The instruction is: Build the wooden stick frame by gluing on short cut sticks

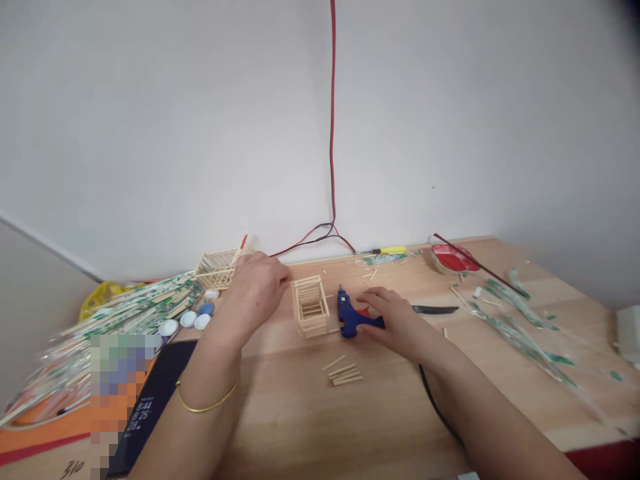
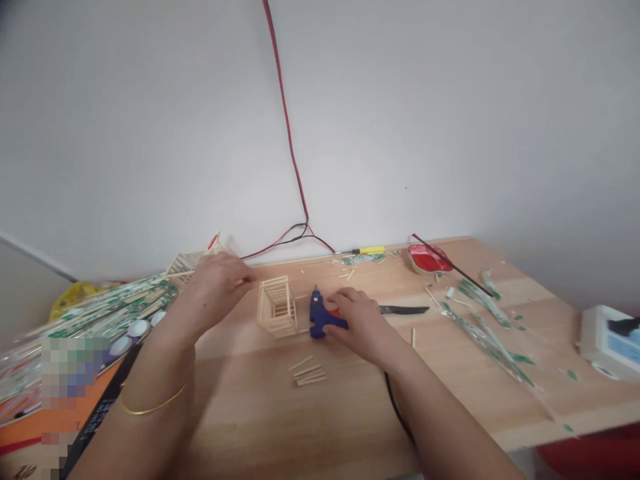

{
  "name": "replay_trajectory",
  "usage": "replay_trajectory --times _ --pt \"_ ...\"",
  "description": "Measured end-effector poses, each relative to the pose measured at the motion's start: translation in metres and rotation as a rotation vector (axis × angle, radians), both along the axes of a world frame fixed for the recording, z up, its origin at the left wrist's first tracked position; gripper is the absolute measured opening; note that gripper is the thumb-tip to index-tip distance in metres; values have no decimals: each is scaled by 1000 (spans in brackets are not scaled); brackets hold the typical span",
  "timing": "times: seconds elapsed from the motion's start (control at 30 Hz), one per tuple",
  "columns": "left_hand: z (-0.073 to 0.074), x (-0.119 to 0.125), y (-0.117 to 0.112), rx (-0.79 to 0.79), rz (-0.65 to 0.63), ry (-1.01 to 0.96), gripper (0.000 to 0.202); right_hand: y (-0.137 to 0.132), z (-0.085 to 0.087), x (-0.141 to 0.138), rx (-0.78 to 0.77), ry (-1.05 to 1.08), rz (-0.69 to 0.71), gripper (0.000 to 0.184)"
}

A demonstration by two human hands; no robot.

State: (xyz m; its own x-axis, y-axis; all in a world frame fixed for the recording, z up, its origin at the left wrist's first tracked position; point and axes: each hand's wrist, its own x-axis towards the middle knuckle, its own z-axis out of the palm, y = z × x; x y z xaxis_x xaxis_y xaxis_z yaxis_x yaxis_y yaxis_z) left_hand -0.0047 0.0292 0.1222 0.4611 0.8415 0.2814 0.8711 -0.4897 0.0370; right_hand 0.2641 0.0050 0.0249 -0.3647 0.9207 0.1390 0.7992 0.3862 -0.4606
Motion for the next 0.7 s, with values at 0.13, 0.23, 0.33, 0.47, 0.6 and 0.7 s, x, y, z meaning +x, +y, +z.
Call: replay_trajectory --times 0.13,0.23,0.33,0.47,0.6,0.7 --pt "-5 12 -7 40 20 79 18 0 0 -1 45 14 -15 37" --pt "-8 18 -10 60 26 127 19 0 0 -1 43 27 6 37" --pt "-10 20 -10 75 41 143 19 0 1 0 42 39 24 36" --pt "-10 18 -9 56 63 134 19 2 1 0 45 61 34 35" --pt "-6 18 -10 70 44 85 19 0 8 -2 65 134 53 30" --pt "2 20 -16 129 17 -17 23 -12 29 1 116 228 87 25"
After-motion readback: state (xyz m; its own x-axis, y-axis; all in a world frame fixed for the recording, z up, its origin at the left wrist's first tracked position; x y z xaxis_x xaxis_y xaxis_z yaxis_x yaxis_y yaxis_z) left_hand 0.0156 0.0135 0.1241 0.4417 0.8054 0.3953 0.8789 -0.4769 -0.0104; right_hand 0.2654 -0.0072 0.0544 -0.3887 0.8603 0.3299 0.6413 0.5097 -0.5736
